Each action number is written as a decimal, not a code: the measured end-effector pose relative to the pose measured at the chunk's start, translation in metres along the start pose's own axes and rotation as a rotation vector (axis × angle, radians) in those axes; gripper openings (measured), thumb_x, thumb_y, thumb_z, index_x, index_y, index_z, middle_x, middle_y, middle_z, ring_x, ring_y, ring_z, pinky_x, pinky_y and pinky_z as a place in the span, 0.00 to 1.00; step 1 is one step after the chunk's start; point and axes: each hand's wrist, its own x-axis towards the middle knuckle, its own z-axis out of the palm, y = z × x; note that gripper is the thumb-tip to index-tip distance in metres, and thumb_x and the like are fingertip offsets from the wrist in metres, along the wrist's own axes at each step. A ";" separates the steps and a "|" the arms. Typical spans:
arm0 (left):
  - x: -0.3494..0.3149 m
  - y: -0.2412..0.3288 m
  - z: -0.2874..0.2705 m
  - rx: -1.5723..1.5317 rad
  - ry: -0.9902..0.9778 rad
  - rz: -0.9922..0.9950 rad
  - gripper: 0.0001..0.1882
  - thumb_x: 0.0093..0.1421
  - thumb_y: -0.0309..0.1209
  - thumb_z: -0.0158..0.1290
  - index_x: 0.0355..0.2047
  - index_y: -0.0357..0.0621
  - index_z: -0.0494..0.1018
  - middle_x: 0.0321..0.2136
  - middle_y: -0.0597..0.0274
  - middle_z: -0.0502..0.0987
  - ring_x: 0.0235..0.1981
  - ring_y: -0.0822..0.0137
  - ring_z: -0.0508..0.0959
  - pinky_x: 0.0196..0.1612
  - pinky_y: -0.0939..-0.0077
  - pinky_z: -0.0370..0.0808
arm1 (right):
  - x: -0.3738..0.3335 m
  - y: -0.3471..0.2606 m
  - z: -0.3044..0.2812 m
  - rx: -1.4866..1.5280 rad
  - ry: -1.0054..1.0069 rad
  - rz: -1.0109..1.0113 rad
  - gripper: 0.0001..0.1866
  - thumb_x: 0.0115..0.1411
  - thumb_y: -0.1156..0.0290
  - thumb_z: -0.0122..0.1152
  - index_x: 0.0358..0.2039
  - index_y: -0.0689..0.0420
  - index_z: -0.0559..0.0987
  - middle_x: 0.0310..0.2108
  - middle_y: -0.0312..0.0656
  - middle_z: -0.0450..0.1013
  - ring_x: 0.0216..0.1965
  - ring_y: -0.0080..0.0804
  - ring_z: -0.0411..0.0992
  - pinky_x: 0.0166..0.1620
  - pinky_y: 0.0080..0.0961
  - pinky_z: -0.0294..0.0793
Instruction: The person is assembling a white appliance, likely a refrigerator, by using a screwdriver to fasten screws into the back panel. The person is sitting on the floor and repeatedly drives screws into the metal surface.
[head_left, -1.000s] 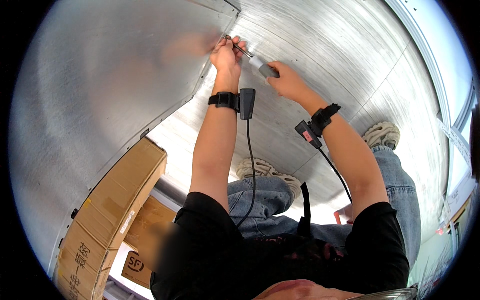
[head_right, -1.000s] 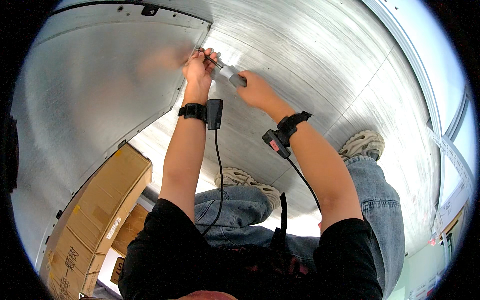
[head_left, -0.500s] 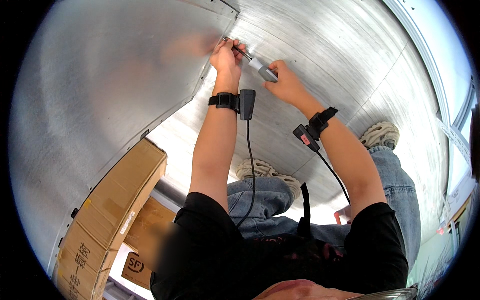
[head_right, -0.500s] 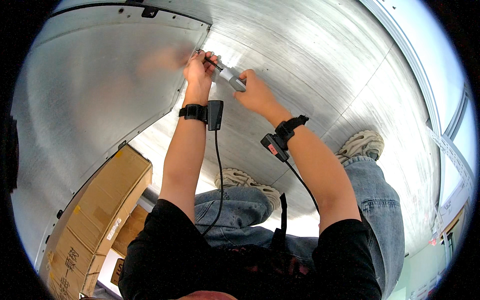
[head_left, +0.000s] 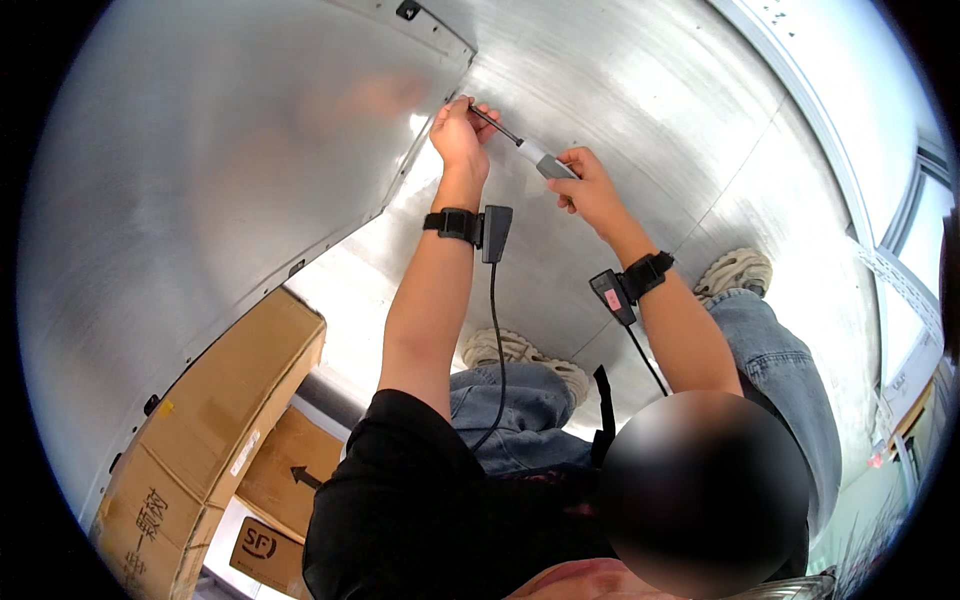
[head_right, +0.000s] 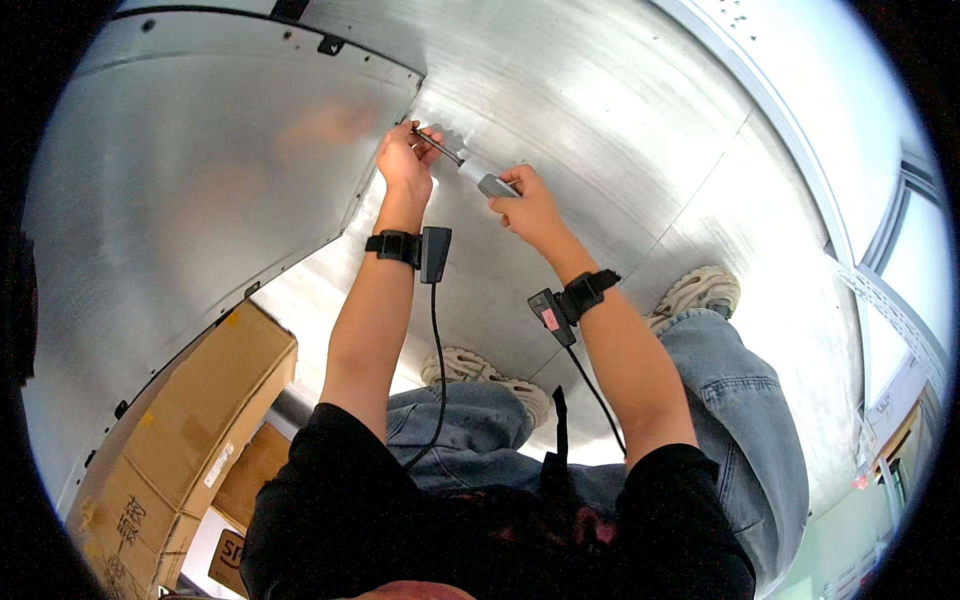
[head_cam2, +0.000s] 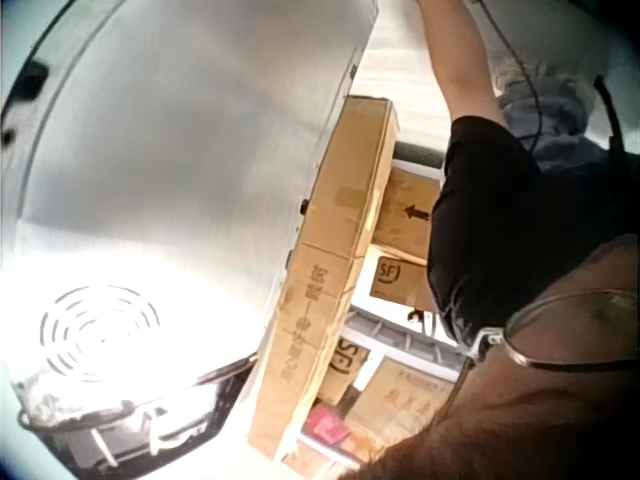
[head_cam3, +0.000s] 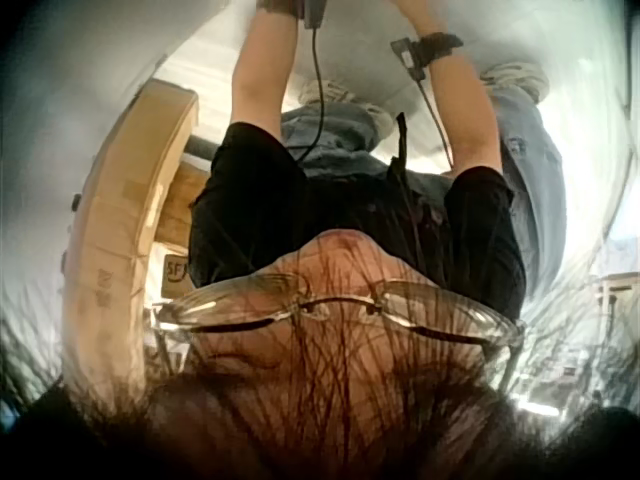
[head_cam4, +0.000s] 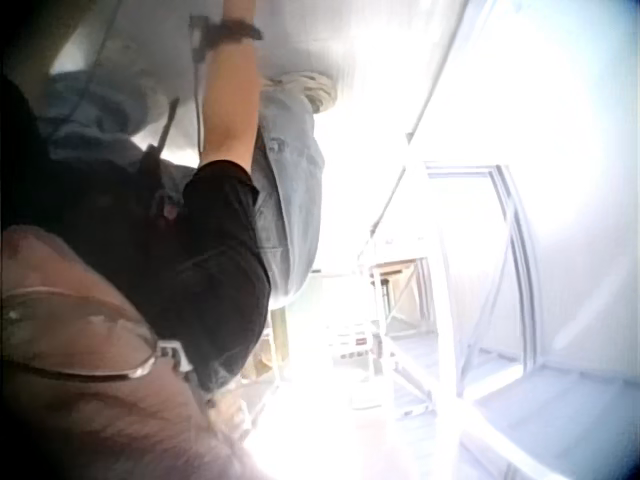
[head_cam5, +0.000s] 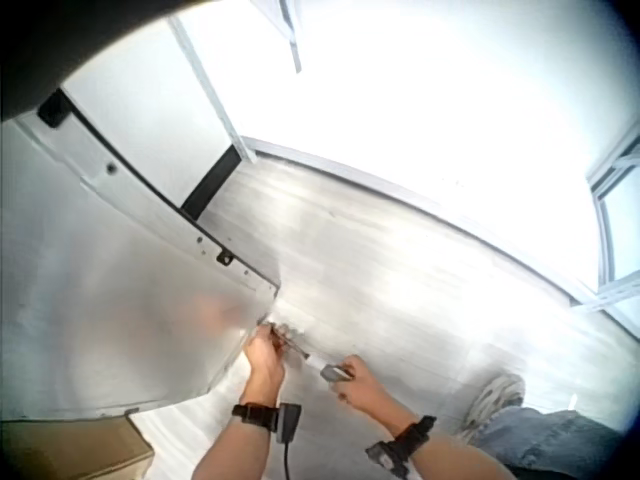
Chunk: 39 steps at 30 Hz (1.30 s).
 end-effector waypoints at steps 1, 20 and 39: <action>-0.006 0.004 0.009 -0.010 -0.037 0.008 0.05 0.61 0.29 0.46 0.32 0.40 0.68 0.22 0.57 0.75 0.21 0.64 0.77 0.24 0.75 0.75 | -0.005 -0.007 -0.008 0.065 0.013 0.007 0.18 0.52 0.75 0.58 0.43 0.58 0.66 0.32 0.39 0.70 0.23 0.21 0.67 0.23 0.20 0.63; -0.061 -0.005 0.328 0.638 -0.735 0.365 0.07 0.59 0.28 0.52 0.35 0.38 0.76 0.28 0.64 0.76 0.28 0.71 0.74 0.35 0.78 0.71 | -0.044 -0.062 -0.217 0.601 0.462 -0.329 0.16 0.48 0.78 0.57 0.38 0.56 0.68 0.24 0.37 0.68 0.16 0.21 0.66 0.16 0.17 0.57; -0.043 -0.029 0.324 0.868 -0.556 1.151 0.07 0.56 0.29 0.54 0.33 0.43 0.79 0.24 0.62 0.76 0.25 0.64 0.75 0.32 0.69 0.72 | -0.048 -0.033 -0.206 0.590 0.472 -0.264 0.14 0.51 0.76 0.55 0.40 0.57 0.67 0.25 0.39 0.70 0.16 0.21 0.67 0.18 0.19 0.60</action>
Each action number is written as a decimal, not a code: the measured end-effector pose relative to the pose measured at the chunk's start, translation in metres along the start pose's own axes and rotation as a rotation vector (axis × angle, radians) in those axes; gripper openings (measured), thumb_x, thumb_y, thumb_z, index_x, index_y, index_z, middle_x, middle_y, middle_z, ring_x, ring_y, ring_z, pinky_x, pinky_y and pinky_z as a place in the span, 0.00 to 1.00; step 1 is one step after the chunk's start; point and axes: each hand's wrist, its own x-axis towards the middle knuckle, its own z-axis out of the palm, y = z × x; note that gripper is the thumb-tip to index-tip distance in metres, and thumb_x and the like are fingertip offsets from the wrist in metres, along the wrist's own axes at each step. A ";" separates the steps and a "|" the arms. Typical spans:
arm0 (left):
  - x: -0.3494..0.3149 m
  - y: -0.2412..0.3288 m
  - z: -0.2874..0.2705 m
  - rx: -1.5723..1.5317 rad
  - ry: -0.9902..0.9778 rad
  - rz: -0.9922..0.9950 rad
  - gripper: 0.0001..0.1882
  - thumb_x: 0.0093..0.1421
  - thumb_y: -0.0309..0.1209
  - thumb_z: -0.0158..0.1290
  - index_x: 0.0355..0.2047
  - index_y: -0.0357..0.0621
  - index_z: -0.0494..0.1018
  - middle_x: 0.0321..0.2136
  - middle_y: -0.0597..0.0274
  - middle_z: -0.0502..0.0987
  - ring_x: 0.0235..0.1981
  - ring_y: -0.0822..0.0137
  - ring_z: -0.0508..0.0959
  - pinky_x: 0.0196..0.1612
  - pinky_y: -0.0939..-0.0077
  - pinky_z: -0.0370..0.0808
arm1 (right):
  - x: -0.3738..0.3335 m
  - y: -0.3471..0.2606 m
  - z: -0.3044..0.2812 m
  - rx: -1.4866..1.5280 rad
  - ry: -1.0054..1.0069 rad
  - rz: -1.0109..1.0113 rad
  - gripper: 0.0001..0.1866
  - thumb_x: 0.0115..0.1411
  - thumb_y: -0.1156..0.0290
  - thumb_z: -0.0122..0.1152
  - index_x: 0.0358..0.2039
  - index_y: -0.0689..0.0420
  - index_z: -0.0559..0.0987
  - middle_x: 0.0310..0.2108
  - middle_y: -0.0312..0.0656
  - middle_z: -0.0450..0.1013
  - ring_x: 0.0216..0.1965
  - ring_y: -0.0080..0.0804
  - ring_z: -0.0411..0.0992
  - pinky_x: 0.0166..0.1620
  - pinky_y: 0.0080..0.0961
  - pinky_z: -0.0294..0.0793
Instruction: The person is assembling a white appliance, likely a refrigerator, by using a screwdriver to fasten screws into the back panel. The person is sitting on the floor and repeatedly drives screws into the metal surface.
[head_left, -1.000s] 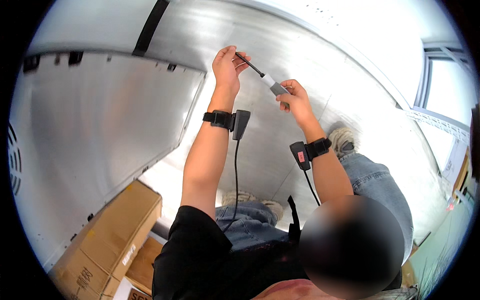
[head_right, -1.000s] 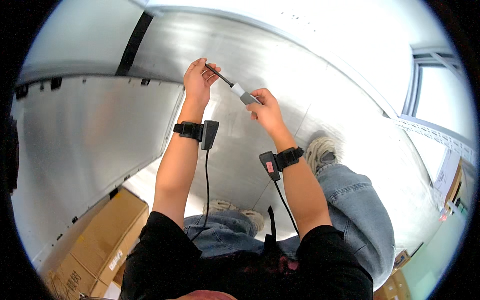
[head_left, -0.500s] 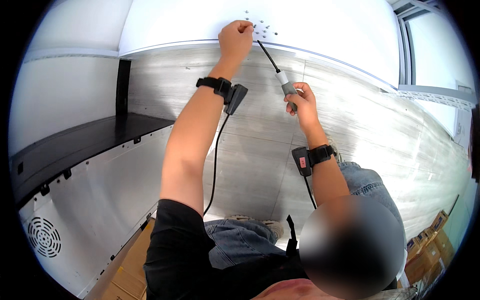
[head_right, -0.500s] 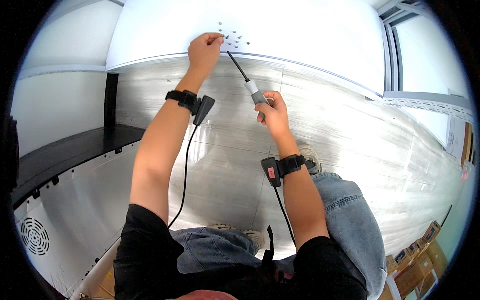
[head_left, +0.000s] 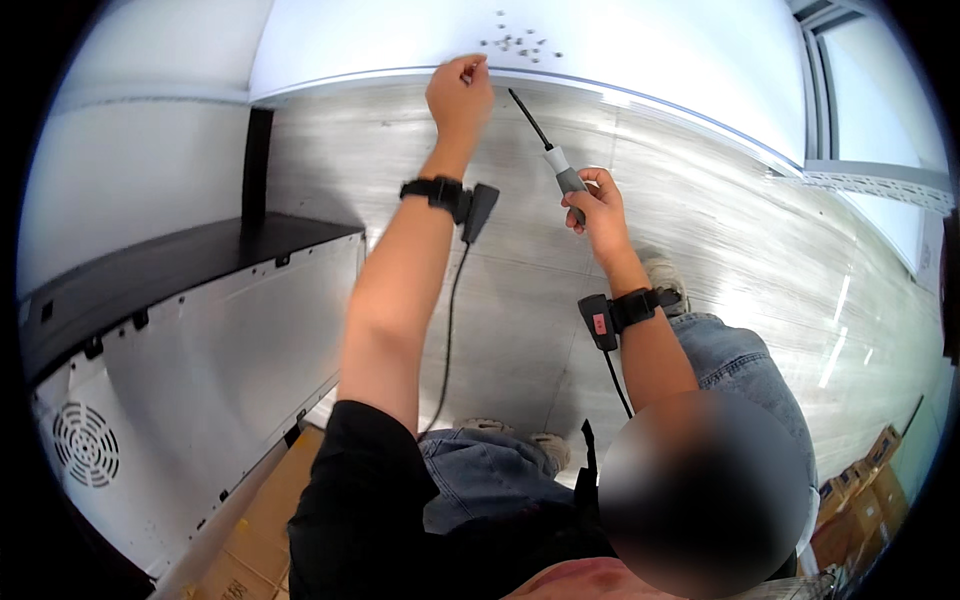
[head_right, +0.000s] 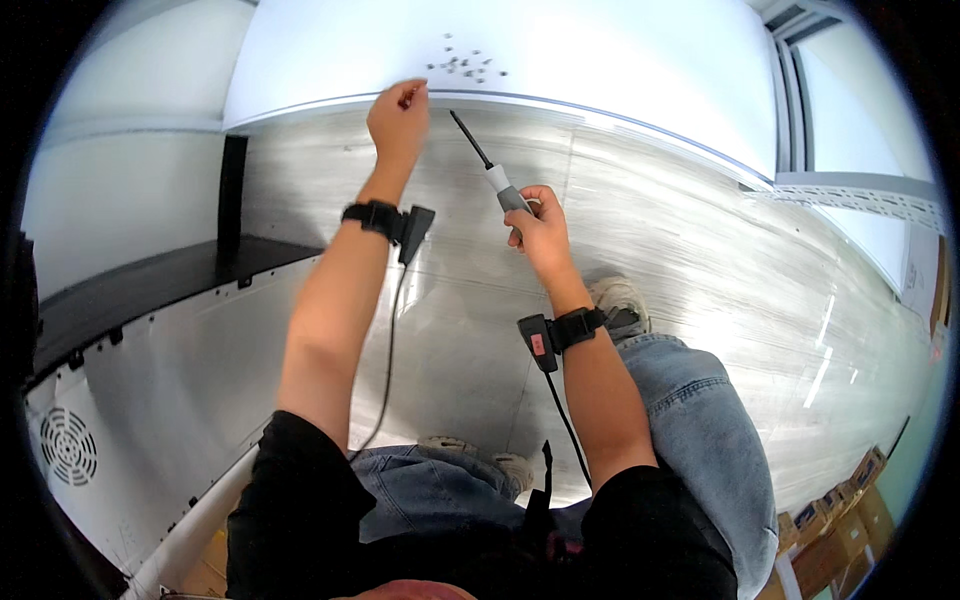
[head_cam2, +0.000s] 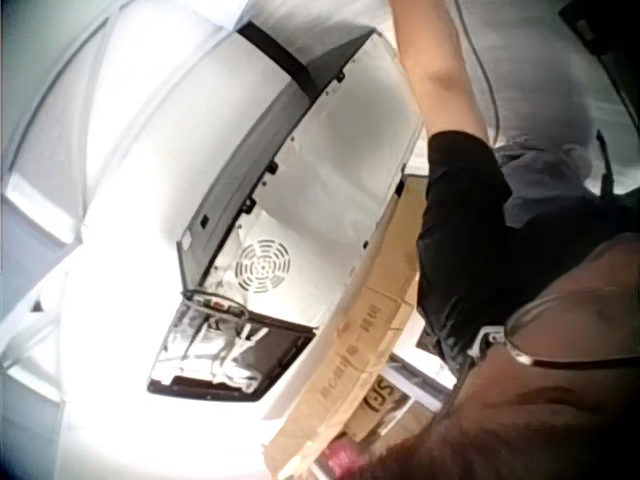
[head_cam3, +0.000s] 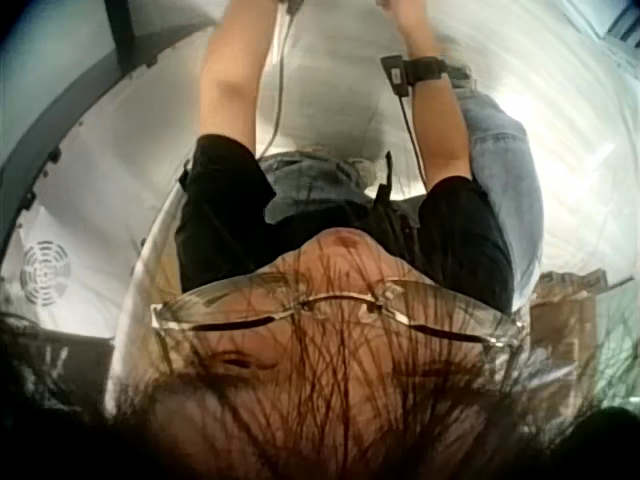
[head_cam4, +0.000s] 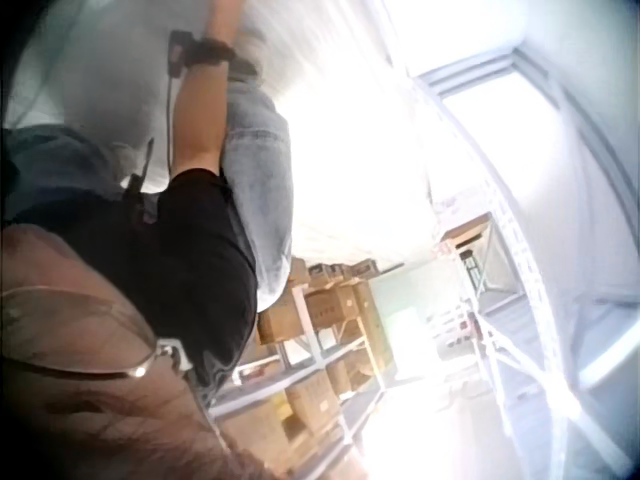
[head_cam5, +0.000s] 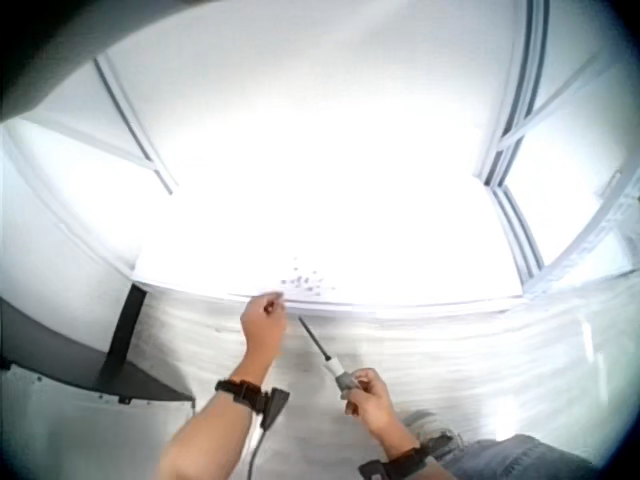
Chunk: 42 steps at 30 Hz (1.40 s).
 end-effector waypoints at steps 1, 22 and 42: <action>-0.019 -0.008 -0.015 -0.106 0.047 -0.139 0.06 0.56 0.28 0.53 0.33 0.42 0.78 0.24 0.63 0.75 0.25 0.67 0.75 0.31 0.72 0.71 | -0.003 0.006 0.010 -0.033 -0.016 0.011 0.14 0.52 0.76 0.55 0.40 0.56 0.67 0.25 0.39 0.70 0.17 0.22 0.67 0.18 0.19 0.60; -0.310 -0.108 -0.254 -0.909 0.498 -1.309 0.11 0.67 0.33 0.41 0.42 0.46 0.72 0.27 0.66 0.75 0.22 0.74 0.73 0.23 0.81 0.75 | -0.152 0.150 0.155 -0.633 -0.555 0.375 0.21 0.57 0.66 0.56 0.49 0.58 0.67 0.30 0.39 0.70 0.21 0.24 0.70 0.24 0.21 0.67; -0.317 -0.126 -0.275 -0.797 0.458 -1.310 0.10 0.67 0.34 0.42 0.44 0.48 0.70 0.27 0.67 0.74 0.25 0.73 0.76 0.27 0.80 0.73 | -0.165 0.171 0.169 -0.442 -0.574 0.572 0.19 0.63 0.58 0.49 0.47 0.58 0.70 0.27 0.37 0.69 0.17 0.19 0.62 0.19 0.18 0.60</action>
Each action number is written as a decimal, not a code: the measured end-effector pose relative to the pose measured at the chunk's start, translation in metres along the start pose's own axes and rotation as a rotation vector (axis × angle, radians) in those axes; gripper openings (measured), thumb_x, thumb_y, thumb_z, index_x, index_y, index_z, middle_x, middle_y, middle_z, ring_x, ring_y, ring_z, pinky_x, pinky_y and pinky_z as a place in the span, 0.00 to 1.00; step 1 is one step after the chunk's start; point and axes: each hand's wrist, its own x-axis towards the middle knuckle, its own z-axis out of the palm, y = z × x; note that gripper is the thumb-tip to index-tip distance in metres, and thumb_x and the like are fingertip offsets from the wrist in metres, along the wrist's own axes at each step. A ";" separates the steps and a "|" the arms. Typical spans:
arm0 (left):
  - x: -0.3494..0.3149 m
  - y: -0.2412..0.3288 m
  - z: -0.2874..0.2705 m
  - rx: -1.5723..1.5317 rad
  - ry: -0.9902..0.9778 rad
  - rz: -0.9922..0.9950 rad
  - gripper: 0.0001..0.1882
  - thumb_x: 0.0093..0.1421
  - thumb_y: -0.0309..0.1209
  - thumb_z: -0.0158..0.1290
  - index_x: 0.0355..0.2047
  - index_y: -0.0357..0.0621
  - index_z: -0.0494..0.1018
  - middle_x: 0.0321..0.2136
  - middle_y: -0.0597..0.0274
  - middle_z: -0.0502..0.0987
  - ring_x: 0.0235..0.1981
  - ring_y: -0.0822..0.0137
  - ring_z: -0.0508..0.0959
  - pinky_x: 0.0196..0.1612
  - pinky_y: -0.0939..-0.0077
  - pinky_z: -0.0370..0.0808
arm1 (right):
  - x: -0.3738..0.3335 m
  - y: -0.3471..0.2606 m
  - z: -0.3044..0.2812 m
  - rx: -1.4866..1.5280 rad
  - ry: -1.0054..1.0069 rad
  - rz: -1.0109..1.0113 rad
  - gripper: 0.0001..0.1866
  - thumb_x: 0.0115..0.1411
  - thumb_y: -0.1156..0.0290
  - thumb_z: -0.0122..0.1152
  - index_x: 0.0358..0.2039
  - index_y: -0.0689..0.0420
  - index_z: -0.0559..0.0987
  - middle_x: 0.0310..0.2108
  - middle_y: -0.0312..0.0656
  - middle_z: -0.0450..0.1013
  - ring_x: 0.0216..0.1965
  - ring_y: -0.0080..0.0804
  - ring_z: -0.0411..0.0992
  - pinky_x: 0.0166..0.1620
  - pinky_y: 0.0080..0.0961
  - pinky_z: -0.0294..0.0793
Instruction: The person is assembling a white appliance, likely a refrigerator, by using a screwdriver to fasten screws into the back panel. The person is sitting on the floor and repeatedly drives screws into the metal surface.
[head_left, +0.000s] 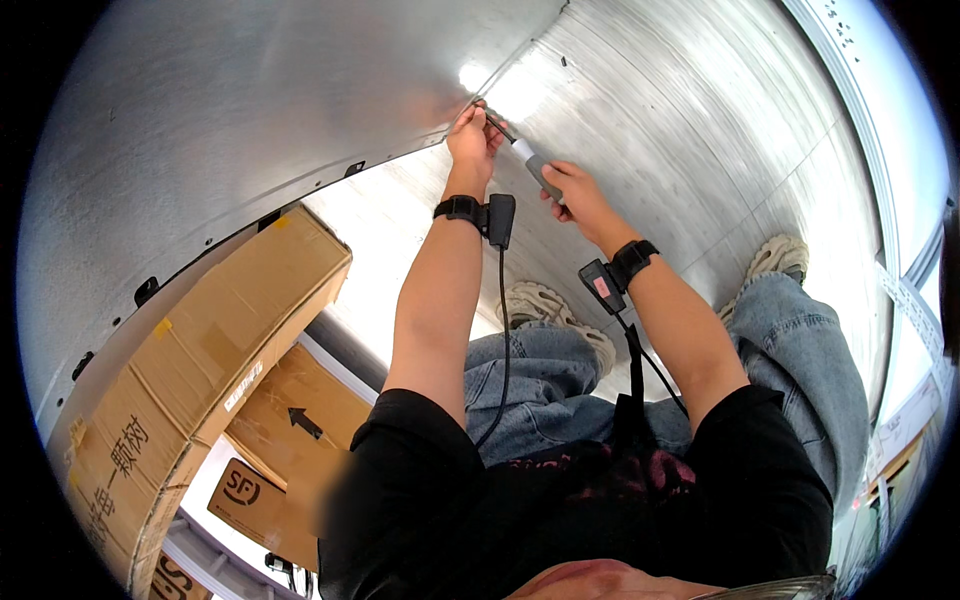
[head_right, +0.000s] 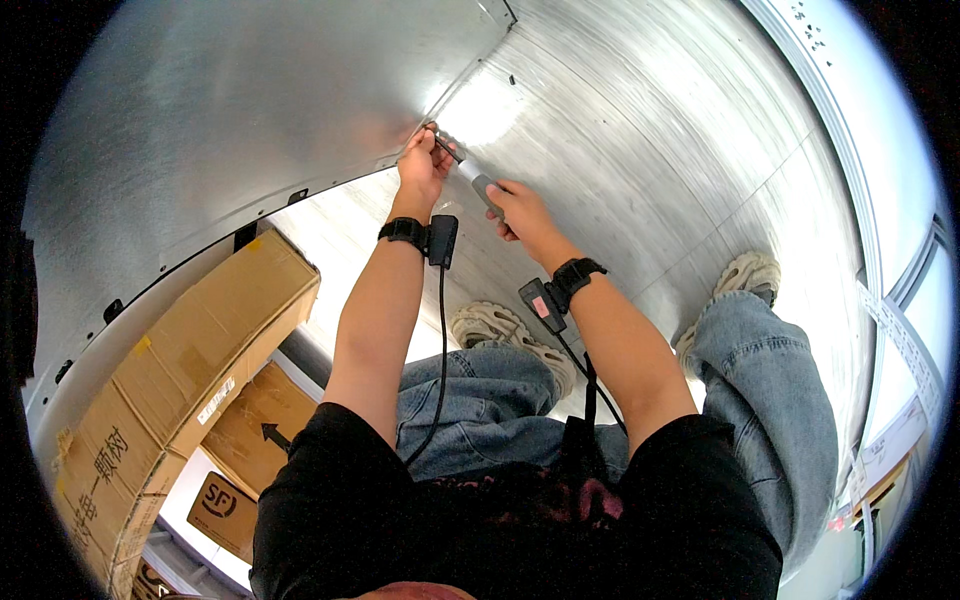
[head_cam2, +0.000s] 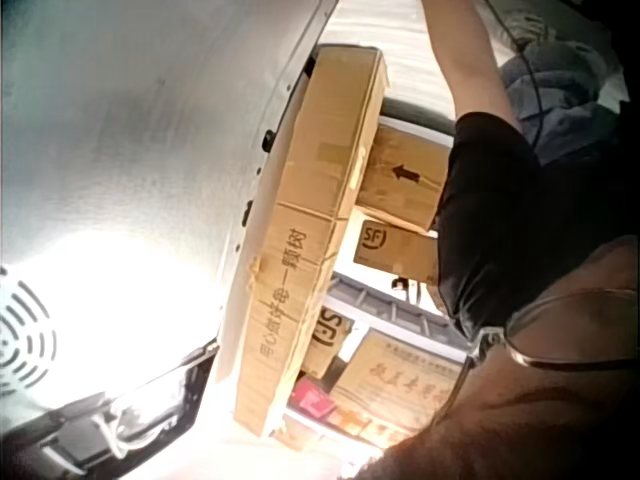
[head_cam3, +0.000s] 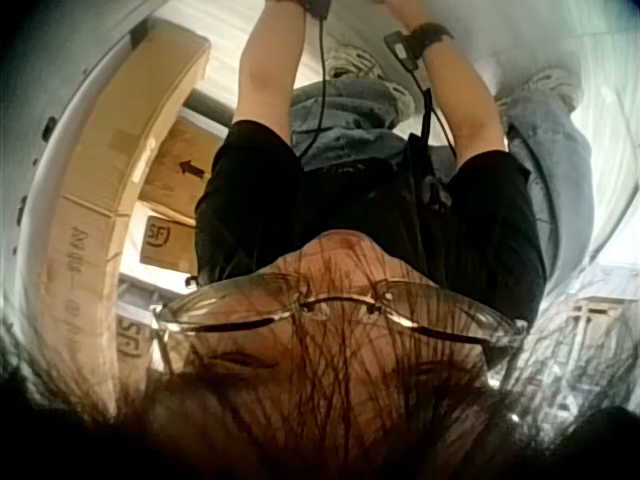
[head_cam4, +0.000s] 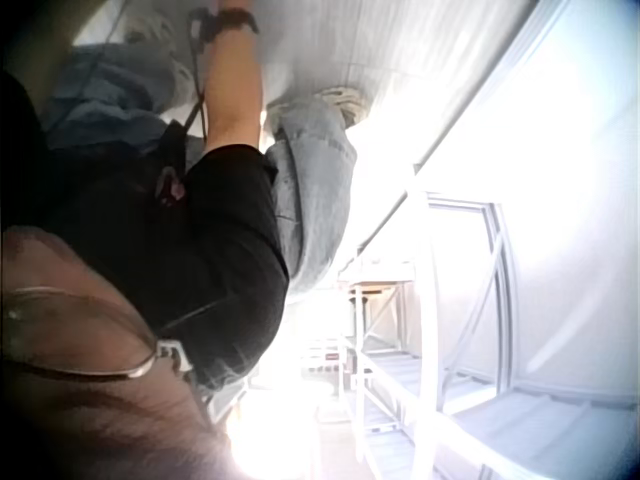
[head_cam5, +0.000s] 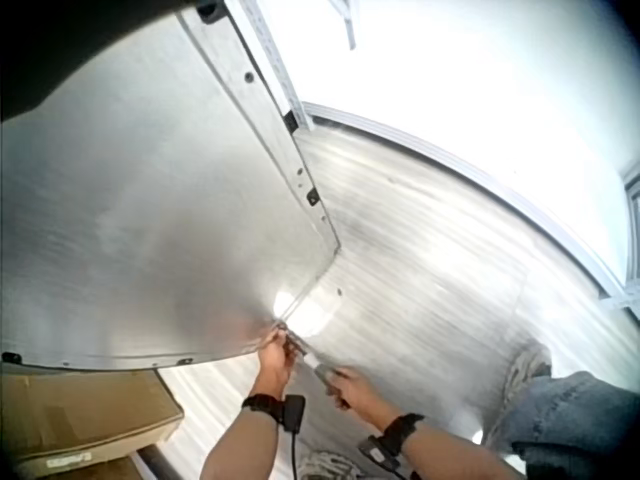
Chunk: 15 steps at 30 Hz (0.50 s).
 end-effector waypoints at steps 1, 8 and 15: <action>0.000 0.001 0.001 0.001 0.006 -0.008 0.10 0.67 0.34 0.42 0.43 0.48 0.70 0.26 0.67 0.74 0.25 0.73 0.75 0.27 0.80 0.72 | 0.000 0.000 0.000 0.024 -0.006 0.007 0.18 0.63 0.58 0.49 0.46 0.58 0.70 0.26 0.37 0.69 0.16 0.19 0.62 0.18 0.18 0.59; 0.001 0.000 0.001 -0.006 0.035 -0.015 0.08 0.66 0.33 0.44 0.41 0.47 0.70 0.25 0.61 0.75 0.23 0.74 0.74 0.25 0.82 0.72 | 0.010 0.001 -0.007 0.244 -0.063 0.139 0.21 0.63 0.56 0.49 0.46 0.62 0.69 0.26 0.40 0.69 0.14 0.19 0.57 0.15 0.18 0.54; 0.000 -0.004 0.003 -0.064 0.100 0.024 0.08 0.63 0.32 0.49 0.41 0.45 0.69 0.25 0.59 0.76 0.20 0.73 0.73 0.23 0.80 0.72 | 0.019 -0.010 -0.008 -0.085 0.054 0.045 0.17 0.60 0.63 0.54 0.45 0.60 0.69 0.27 0.41 0.69 0.16 0.23 0.63 0.18 0.21 0.61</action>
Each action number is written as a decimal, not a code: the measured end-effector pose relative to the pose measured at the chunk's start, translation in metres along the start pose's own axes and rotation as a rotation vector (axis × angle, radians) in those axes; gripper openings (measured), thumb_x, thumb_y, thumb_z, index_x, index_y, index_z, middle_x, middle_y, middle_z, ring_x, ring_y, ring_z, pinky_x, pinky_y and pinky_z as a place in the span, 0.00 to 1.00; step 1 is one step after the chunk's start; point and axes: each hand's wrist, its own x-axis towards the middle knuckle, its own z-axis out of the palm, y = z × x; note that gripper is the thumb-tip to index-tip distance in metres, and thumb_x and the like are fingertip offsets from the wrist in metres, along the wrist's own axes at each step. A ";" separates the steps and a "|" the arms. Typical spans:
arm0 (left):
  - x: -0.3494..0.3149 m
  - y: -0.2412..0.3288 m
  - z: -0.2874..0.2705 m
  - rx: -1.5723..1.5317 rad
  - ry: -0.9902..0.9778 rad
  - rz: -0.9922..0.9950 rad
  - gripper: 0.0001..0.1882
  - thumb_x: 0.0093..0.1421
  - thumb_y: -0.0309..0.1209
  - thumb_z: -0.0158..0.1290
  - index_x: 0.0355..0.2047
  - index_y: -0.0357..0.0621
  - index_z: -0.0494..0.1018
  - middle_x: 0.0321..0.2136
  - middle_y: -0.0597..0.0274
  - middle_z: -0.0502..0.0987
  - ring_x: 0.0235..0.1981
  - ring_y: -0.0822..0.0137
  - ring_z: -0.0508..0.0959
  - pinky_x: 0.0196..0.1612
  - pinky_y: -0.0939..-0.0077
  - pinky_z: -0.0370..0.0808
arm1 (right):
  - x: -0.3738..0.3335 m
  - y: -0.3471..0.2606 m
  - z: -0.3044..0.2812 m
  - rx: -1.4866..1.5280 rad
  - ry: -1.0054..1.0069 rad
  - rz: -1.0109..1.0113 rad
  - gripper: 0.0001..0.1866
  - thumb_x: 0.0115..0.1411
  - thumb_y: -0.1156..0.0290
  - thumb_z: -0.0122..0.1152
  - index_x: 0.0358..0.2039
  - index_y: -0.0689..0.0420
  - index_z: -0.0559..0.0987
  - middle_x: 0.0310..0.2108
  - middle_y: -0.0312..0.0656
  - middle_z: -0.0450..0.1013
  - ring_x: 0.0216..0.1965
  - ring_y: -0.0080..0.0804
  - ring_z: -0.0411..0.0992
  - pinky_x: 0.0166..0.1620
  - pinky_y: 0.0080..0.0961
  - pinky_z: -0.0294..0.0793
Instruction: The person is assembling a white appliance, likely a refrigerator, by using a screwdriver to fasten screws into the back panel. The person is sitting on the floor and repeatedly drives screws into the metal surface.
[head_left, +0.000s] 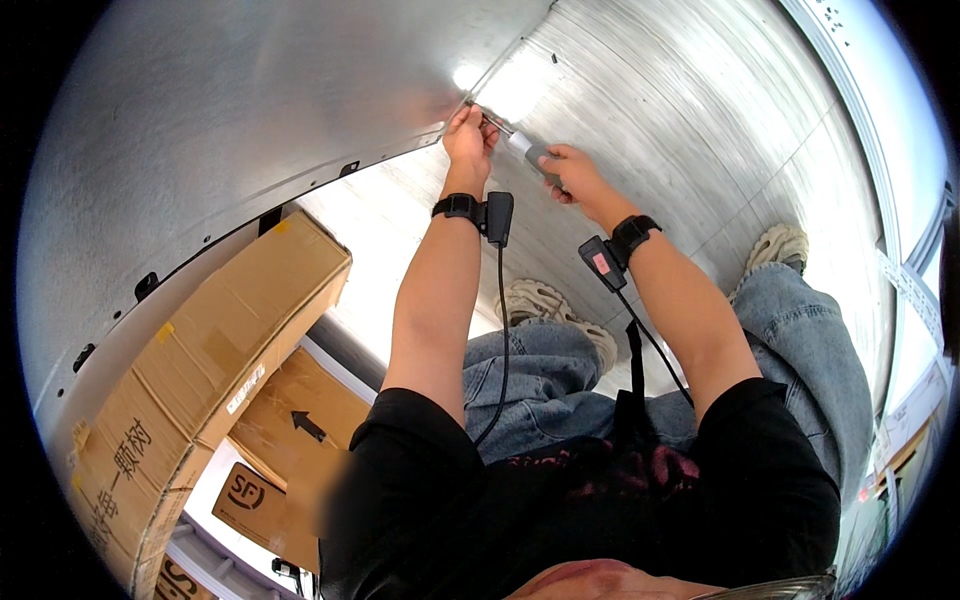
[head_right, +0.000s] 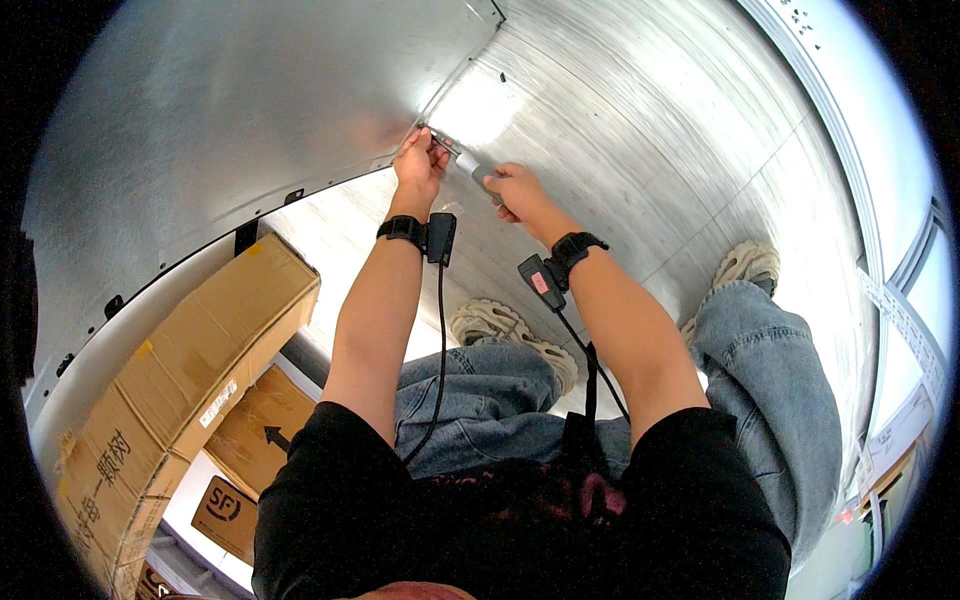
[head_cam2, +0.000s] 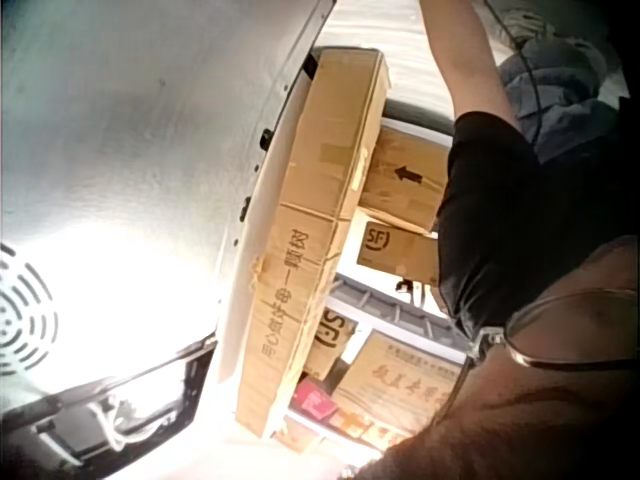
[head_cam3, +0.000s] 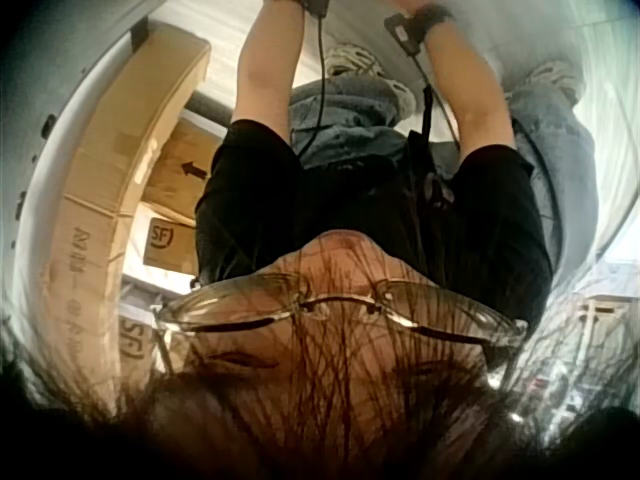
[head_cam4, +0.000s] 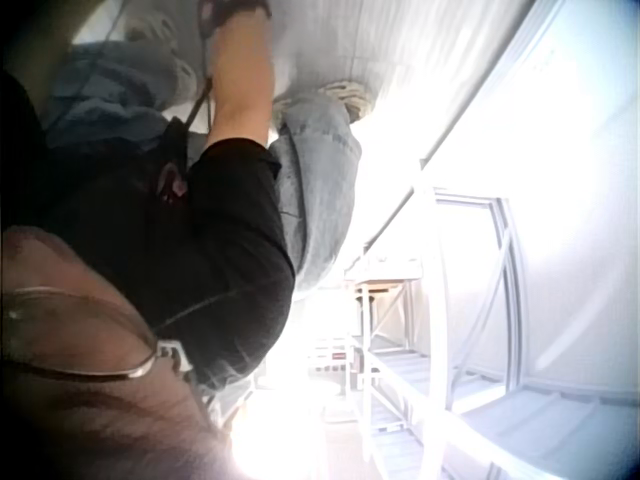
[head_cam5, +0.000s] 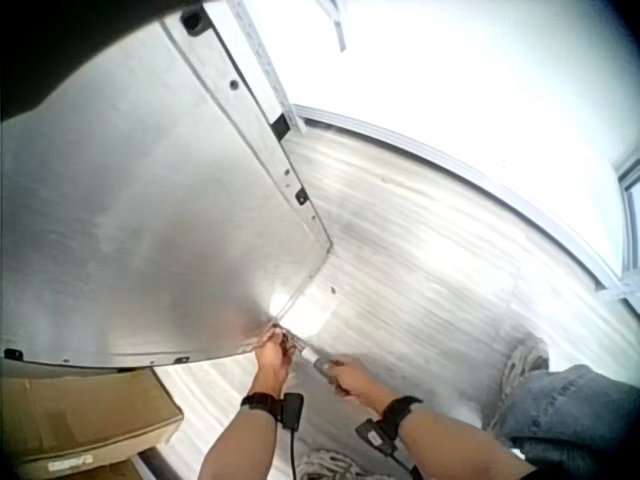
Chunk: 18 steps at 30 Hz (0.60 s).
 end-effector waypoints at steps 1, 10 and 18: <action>0.000 -0.001 0.000 0.021 0.011 0.009 0.08 0.62 0.32 0.51 0.40 0.44 0.69 0.24 0.59 0.76 0.20 0.73 0.73 0.22 0.80 0.72 | 0.001 -0.001 0.003 -0.094 0.037 -0.038 0.16 0.59 0.64 0.55 0.44 0.59 0.69 0.27 0.42 0.70 0.18 0.26 0.65 0.20 0.23 0.63; 0.007 -0.006 0.006 0.076 0.093 0.059 0.08 0.57 0.24 0.55 0.36 0.42 0.68 0.25 0.59 0.76 0.20 0.70 0.75 0.19 0.79 0.71 | 0.002 0.019 0.010 -0.821 0.275 -0.539 0.23 0.50 0.68 0.64 0.45 0.58 0.67 0.35 0.51 0.71 0.36 0.47 0.73 0.41 0.37 0.71; -0.001 0.004 0.010 0.058 0.092 0.002 0.07 0.61 0.22 0.49 0.40 0.38 0.66 0.33 0.54 0.78 0.27 0.66 0.79 0.25 0.77 0.74 | 0.001 0.006 -0.011 -0.031 -0.177 0.125 0.29 0.49 0.70 0.64 0.51 0.64 0.67 0.37 0.50 0.71 0.44 0.43 0.71 0.46 0.34 0.71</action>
